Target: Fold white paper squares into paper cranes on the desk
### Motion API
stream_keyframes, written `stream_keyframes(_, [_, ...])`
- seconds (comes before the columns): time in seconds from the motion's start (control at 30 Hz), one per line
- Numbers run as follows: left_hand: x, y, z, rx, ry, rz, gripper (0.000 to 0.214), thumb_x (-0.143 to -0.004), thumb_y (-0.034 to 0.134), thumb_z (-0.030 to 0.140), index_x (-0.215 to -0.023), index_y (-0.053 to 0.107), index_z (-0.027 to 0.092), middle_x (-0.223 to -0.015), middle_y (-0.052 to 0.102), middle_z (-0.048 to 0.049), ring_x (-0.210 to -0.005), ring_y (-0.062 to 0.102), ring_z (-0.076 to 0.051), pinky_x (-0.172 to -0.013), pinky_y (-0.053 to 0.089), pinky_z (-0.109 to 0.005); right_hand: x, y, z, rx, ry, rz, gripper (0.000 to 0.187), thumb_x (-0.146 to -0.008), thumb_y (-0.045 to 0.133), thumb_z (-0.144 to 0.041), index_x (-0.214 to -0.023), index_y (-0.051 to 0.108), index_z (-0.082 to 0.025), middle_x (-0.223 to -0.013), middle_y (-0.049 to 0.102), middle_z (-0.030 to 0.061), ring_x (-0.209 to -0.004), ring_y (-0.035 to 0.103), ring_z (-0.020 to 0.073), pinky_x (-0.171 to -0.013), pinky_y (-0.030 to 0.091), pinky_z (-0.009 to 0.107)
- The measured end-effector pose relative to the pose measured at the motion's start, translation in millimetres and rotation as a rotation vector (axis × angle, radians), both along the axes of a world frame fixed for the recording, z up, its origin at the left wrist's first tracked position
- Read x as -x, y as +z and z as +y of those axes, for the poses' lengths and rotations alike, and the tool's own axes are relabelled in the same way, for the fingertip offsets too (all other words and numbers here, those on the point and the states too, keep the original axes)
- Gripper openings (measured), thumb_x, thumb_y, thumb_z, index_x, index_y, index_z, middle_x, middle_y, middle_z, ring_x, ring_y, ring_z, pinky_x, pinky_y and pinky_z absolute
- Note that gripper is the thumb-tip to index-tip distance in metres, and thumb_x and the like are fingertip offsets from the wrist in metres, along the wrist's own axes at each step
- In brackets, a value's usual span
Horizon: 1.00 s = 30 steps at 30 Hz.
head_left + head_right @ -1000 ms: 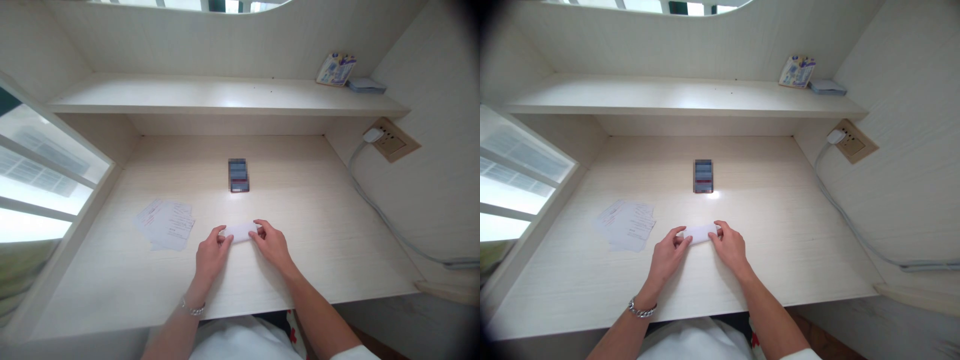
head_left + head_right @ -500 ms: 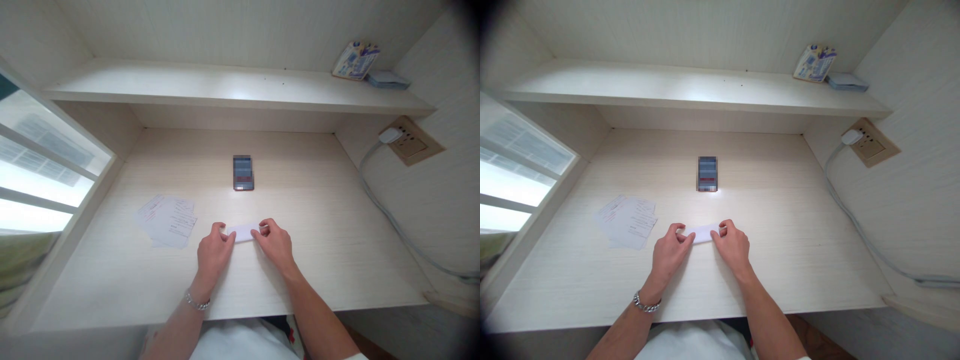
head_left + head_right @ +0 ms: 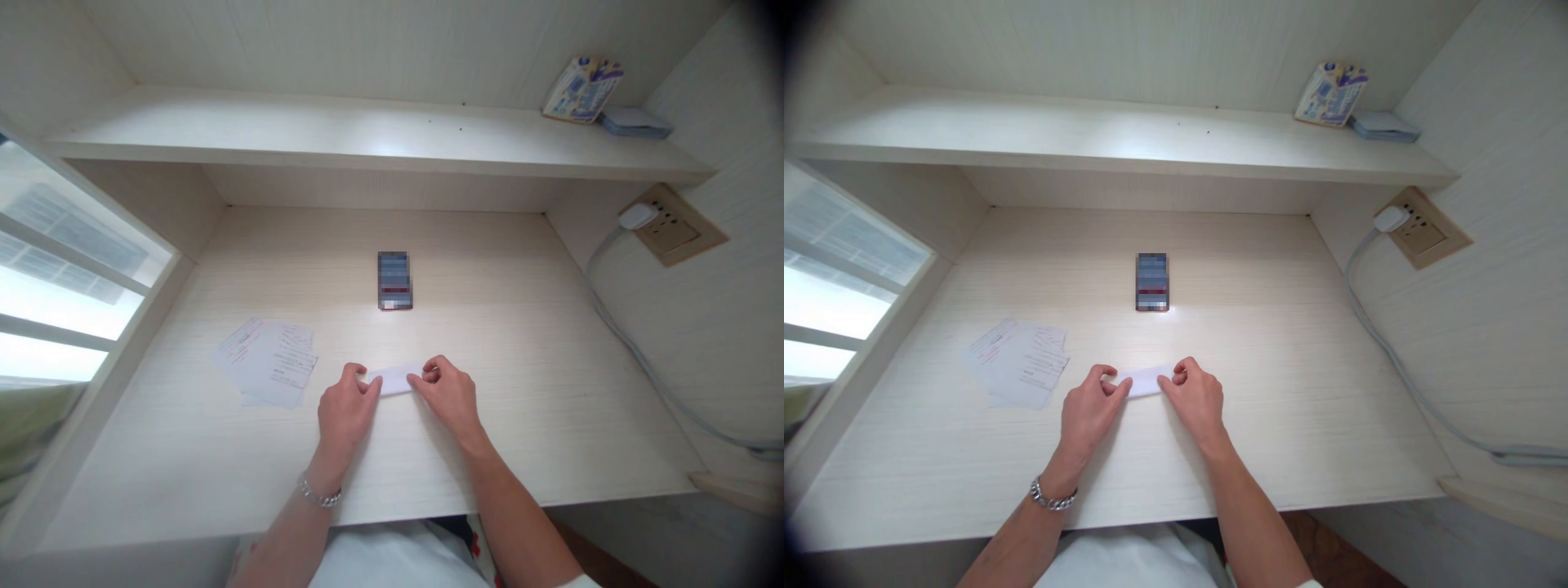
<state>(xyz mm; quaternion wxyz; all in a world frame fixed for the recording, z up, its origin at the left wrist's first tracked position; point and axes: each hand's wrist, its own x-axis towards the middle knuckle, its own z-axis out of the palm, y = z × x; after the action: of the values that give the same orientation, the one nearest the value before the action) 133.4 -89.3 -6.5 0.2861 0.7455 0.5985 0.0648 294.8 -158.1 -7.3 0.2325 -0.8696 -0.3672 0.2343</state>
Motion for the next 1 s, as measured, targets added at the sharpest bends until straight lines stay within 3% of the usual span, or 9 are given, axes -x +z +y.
stream_keyframes(1.0, [-2.6,3.4,1.4,0.008,-0.014,0.051,0.03,-0.08,0.047,0.048,-0.099,0.055,0.026,-0.075,0.071,0.0003,-0.073,0.064,-0.022,-0.059,0.038,-0.028,-2.6,1.0,2.4,-0.008,0.023,0.011,0.007,-0.071,0.059,-0.03,-0.074,0.06,-0.024,-0.066,0.067,-0.0039,-0.065,0.06,0.015,-0.061,0.039,0.025])
